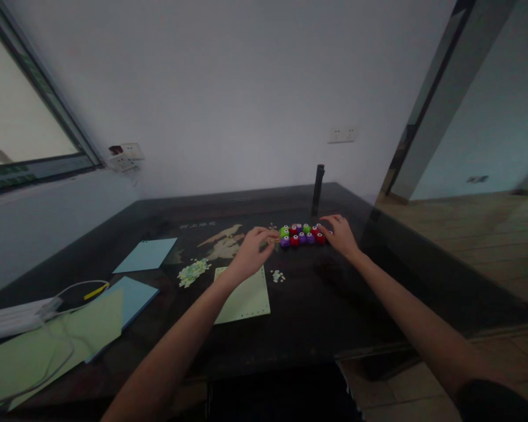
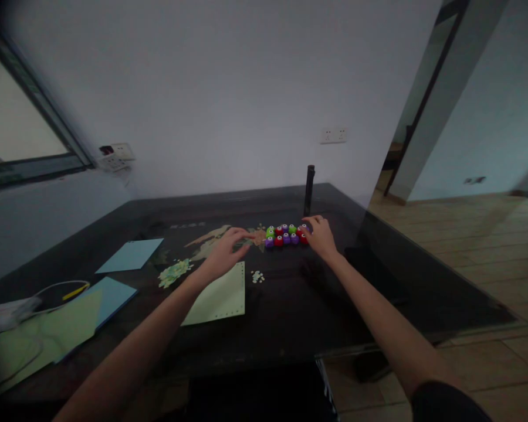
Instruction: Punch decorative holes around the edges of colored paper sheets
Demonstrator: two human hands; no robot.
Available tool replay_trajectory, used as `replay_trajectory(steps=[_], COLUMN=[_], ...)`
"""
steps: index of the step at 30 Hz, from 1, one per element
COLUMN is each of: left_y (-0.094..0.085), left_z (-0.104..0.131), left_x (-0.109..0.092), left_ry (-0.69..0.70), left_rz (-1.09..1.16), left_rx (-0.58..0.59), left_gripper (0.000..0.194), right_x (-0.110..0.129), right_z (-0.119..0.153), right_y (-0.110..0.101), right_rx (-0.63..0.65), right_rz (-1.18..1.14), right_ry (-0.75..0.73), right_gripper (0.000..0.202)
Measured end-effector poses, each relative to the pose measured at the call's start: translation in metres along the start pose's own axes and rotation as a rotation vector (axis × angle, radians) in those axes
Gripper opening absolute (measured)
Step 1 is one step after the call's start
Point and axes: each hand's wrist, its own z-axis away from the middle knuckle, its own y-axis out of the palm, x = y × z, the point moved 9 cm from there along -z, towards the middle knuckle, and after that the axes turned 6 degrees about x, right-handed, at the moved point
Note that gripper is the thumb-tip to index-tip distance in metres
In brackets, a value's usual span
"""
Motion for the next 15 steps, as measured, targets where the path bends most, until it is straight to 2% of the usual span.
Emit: replay_trajectory(steps=[3, 5, 7, 9, 11, 15], left_y=[0.060, 0.091, 0.113, 0.132, 0.144, 0.147], left_z=[-0.052, -0.076, -0.094, -0.104, -0.110, -0.109], left_x=[0.025, 0.047, 0.058, 0.063, 0.062, 0.058], left_ry=[-0.108, -0.247, -0.296, -0.308, -0.255, -0.110], left_rz=[-0.065, -0.126, -0.167, -0.189, -0.209, -0.254], left_rx=[0.113, 0.110, 0.066, 0.071, 0.091, 0.104], left_gripper=[0.032, 0.040, 0.045, 0.047, 0.047, 0.045], right_x=[-0.034, -0.042, -0.047, -0.048, -0.045, -0.025], right_z=[-0.016, -0.020, -0.022, -0.023, -0.023, -0.023], right_y=[0.032, 0.048, 0.062, 0.075, 0.084, 0.098], right_rx=[0.043, 0.060, 0.098, 0.158, 0.199, 0.231], right_rz=[0.007, 0.025, 0.034, 0.032, 0.027, 0.020], right_ry=[0.046, 0.057, 0.084, 0.112, 0.130, 0.129], right_gripper=[0.031, 0.031, 0.032, 0.033, 0.033, 0.035])
